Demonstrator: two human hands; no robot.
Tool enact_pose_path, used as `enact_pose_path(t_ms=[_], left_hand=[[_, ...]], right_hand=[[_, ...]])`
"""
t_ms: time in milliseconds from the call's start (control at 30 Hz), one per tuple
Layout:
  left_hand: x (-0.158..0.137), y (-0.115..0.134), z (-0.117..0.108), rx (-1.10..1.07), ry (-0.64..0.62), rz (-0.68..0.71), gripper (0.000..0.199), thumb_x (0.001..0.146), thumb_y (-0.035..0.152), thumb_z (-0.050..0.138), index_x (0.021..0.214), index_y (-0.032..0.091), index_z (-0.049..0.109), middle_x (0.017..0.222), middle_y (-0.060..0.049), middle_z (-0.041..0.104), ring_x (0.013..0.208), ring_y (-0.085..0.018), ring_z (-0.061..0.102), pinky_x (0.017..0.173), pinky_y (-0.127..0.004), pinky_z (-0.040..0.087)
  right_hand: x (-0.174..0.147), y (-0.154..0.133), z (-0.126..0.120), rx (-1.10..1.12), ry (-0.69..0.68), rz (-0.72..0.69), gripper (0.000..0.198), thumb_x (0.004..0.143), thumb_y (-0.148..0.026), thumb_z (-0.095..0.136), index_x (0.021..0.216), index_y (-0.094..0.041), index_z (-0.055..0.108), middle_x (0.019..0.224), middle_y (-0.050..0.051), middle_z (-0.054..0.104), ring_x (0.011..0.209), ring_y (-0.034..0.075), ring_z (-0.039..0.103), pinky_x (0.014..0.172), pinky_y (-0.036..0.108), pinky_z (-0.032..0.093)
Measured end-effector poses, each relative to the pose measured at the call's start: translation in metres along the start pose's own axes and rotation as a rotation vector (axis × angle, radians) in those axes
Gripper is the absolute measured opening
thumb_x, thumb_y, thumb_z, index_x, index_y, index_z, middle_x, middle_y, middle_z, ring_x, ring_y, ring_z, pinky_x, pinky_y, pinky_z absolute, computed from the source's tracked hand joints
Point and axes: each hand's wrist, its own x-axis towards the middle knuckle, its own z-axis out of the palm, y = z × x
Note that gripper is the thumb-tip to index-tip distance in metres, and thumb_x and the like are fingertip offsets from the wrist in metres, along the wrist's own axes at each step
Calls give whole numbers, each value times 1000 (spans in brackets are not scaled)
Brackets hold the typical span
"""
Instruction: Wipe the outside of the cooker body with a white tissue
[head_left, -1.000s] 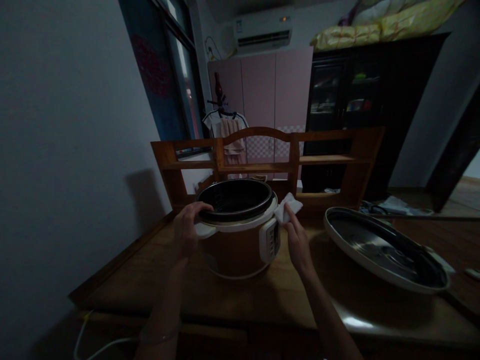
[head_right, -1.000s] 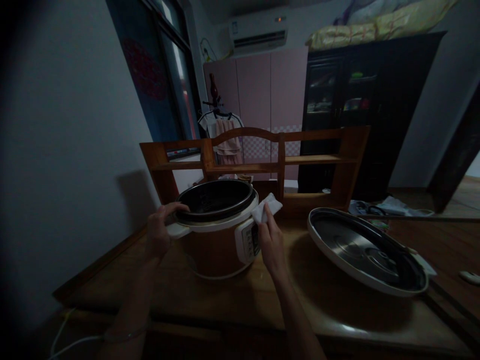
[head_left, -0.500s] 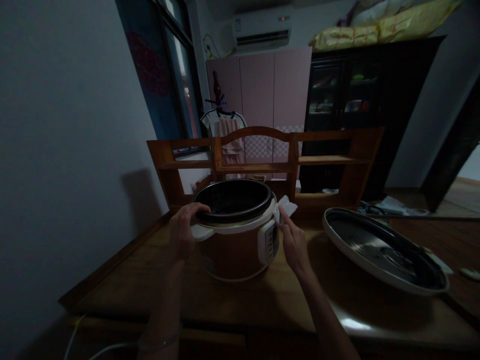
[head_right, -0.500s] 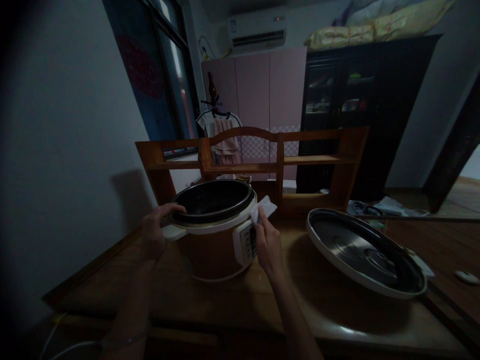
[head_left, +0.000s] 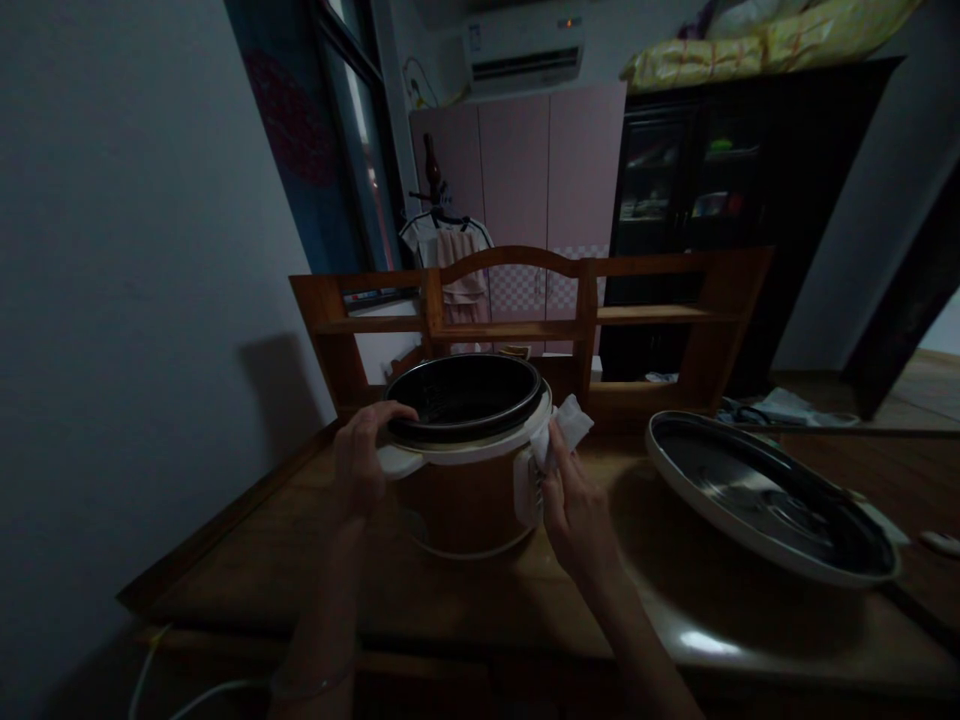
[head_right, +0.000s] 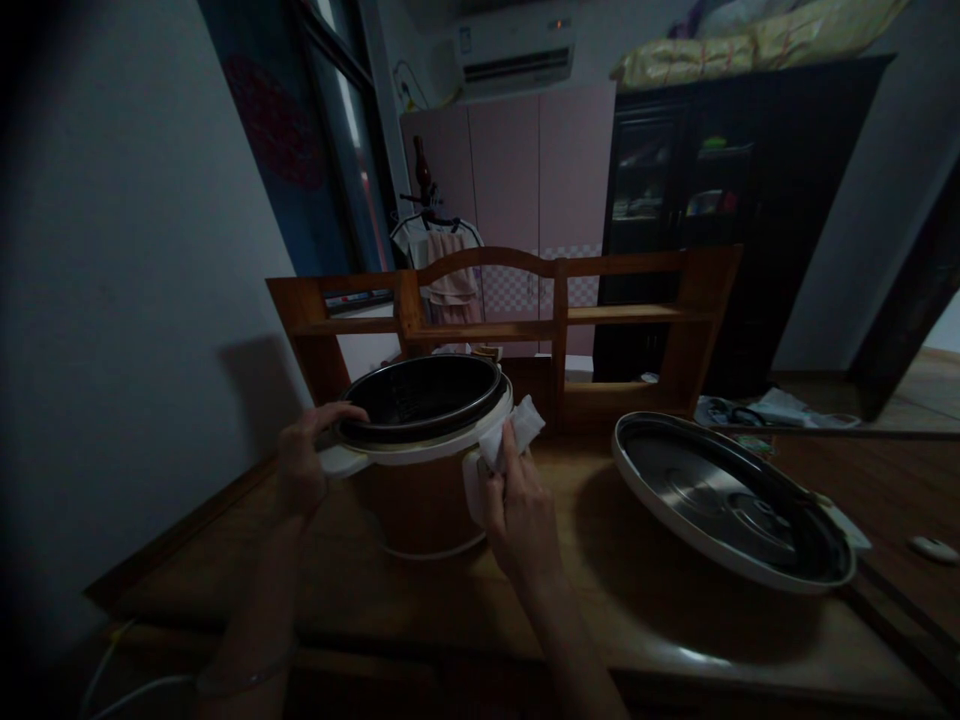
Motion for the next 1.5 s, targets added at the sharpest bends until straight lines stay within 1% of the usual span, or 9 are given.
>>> enact_pose_path(t_ms=[67, 200, 267, 400, 533, 667, 833, 1267, 1500], left_hand=[[0, 1, 0, 10, -3, 3, 56, 96, 39, 19, 85, 20, 71, 98, -5, 71, 105, -22, 61, 92, -34, 44], [0, 2, 0, 4, -6, 5, 56, 96, 39, 20, 85, 20, 70, 98, -5, 71, 105, -21, 61, 92, -34, 43], [0, 2, 0, -5, -3, 8, 55, 96, 38, 20, 84, 20, 70, 96, -5, 71, 104, -21, 61, 92, -34, 43], [0, 2, 0, 19, -16, 6, 56, 96, 38, 19, 86, 20, 70, 98, -4, 71, 104, -21, 61, 92, -34, 43], [-1, 1, -1, 47, -24, 14, 55, 97, 38, 18, 88, 20, 70, 100, -4, 71, 103, -21, 61, 91, -34, 43], [0, 1, -1, 16, -23, 9, 56, 97, 37, 18, 87, 20, 70, 99, -4, 71, 100, -20, 62, 89, -33, 45], [0, 3, -2, 46, -32, 33, 54, 97, 37, 19, 88, 20, 70, 100, -4, 71, 102, -20, 61, 92, -33, 44], [0, 7, 0, 16, -21, -25, 55, 97, 41, 20, 84, 21, 70, 96, -4, 71, 102, -21, 61, 92, -33, 43], [0, 4, 0, 34, -27, -24, 55, 97, 41, 19, 86, 22, 70, 98, -3, 71, 98, -20, 62, 90, -33, 44]], right_hand=[[-2, -1, 1, -11, -8, -7, 61, 98, -20, 31, 157, -20, 14, 153, 11, 41, 137, 27, 45, 105, 47, 45], [-15, -2, 9, 29, -27, 26, 64, 98, -19, 30, 157, -22, 6, 148, 11, 48, 130, 25, 52, 102, 44, 47], [-27, -4, 17, 63, -39, 53, 65, 99, -19, 29, 157, -20, 1, 150, 11, 44, 136, 24, 45, 107, 44, 44], [-54, -9, 38, 85, -77, 106, 66, 101, -21, 28, 156, -17, -7, 163, 10, 17, 150, 24, 18, 117, 47, 32], [-77, -11, 53, 8, -125, 135, 69, 101, -23, 32, 156, -18, -7, 165, 10, 9, 150, 27, 17, 115, 50, 34], [-88, -10, 56, -110, -173, 41, 72, 98, -20, 36, 157, -16, -6, 164, 10, 10, 151, 30, 11, 116, 55, 31], [-89, -12, 52, -209, -208, -117, 75, 92, -14, 40, 157, -11, 1, 165, 10, 8, 151, 33, 2, 118, 59, 27], [-54, -23, 48, -281, -166, -262, 77, 92, -16, 45, 157, -9, 4, 164, 13, 12, 151, 31, 7, 120, 57, 26], [-87, -13, 60, -296, -271, -310, 84, 82, -12, 50, 156, -8, 12, 164, 12, 12, 151, 32, 10, 118, 53, 32]])
